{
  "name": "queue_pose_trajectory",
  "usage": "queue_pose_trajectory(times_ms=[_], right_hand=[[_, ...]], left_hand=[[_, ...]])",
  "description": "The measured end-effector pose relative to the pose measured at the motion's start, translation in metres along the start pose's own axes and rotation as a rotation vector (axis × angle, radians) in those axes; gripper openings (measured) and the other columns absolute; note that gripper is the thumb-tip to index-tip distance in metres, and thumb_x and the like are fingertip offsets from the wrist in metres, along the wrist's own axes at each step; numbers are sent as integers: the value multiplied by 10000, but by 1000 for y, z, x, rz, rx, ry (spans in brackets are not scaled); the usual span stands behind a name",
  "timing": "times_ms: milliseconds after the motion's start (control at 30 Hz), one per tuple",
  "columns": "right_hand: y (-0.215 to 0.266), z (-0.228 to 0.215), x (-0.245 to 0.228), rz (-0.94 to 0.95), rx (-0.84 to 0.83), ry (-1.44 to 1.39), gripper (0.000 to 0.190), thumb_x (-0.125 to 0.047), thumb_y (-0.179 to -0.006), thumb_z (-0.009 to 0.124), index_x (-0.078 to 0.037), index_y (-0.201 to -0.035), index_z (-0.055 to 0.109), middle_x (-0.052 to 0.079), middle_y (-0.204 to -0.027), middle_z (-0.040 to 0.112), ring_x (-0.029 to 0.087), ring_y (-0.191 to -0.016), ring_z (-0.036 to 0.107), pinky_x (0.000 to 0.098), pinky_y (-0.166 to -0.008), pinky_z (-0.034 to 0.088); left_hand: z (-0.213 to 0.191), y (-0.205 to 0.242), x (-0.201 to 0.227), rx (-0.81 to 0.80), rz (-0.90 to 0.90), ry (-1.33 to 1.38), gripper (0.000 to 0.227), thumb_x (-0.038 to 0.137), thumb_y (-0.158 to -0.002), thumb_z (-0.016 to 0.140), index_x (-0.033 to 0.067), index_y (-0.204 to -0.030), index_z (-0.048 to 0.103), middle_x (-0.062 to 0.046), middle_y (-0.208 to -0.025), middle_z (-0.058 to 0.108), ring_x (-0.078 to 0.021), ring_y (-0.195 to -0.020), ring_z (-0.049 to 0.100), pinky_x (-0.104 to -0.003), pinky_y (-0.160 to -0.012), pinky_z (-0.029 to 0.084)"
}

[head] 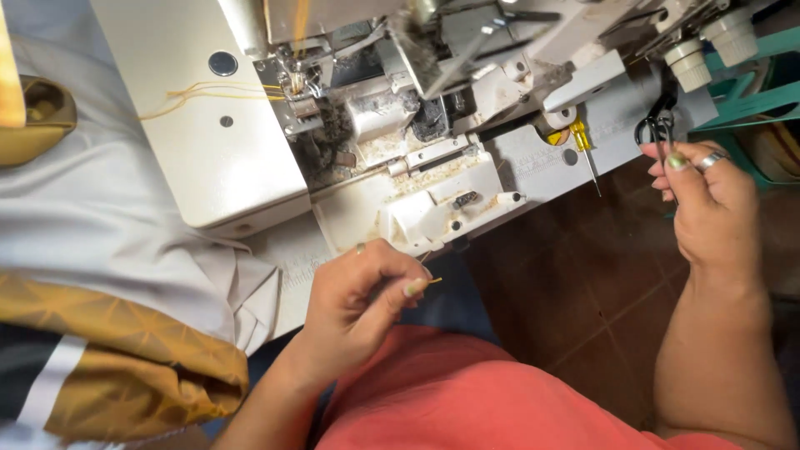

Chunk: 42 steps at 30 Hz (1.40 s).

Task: Threading an industrial sewing machine using tweezers to guide thread through various tensioners and needles.

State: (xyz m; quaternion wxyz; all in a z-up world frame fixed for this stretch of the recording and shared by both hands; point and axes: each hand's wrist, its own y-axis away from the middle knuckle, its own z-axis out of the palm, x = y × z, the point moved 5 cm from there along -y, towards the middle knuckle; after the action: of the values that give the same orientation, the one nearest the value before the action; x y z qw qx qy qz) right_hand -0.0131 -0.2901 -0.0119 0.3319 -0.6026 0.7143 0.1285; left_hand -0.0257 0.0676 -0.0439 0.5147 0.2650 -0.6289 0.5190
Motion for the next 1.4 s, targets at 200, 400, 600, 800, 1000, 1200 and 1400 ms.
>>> queue_pose_trajectory(times_ms=[200,400,600,800,1000,1200,1400], right_hand=[[-2,-5,-7,-116,12,-25,90,-18,-1149,512,61,-1193,515,160,-800,556,217,-688,591,287,-666,481],[7,-9,-46,-558,265,773,229,135,-1088,568,228,-1283,643,315,-1132,613,422,-974,602,444,-826,504],[-5,3,-54,-608,362,868,242,89,-1019,635,198,-1228,692,298,-1093,633,410,-971,616,440,-821,541],[-11,8,-71,-676,374,856,206,118,-951,692,182,-1142,732,287,-1062,584,398,-932,593,455,-735,514],[-11,8,-74,-692,412,1027,259,-1,-1000,536,2,-1084,781,131,-988,621,254,-852,627,333,-658,541],[-11,16,-55,-618,378,1000,251,18,-935,580,-28,-1079,779,103,-992,627,190,-743,603,268,-563,496],[-19,23,-39,-664,441,760,260,93,-949,499,104,-1042,741,193,-904,648,298,-836,639,371,-643,572]], left_hand=[[-6,3,-7,-50,11,-14,115,153,-927,527,99,-865,608,-27,-786,650,-134,-676,625,-238,-660,487],[-10,0,-8,-76,32,7,109,154,-935,518,91,-888,594,-37,-810,659,-144,-704,639,-233,-677,496],[-10,-1,-7,-80,49,1,107,156,-937,521,91,-890,592,-32,-810,660,-141,-702,639,-235,-673,497],[-7,1,-6,-64,51,4,98,132,-925,537,77,-877,603,-45,-811,667,-143,-712,644,-232,-681,511],[-4,0,-4,-50,55,-23,98,126,-921,541,86,-859,606,-25,-779,656,-128,-660,610,-231,-648,491],[5,0,4,-44,82,-34,103,128,-923,538,91,-846,595,-34,-798,663,-133,-679,615,-232,-654,492],[21,-13,3,-52,107,-17,86,79,-933,534,90,-890,608,-37,-805,618,-99,-547,553,-206,-596,470]])
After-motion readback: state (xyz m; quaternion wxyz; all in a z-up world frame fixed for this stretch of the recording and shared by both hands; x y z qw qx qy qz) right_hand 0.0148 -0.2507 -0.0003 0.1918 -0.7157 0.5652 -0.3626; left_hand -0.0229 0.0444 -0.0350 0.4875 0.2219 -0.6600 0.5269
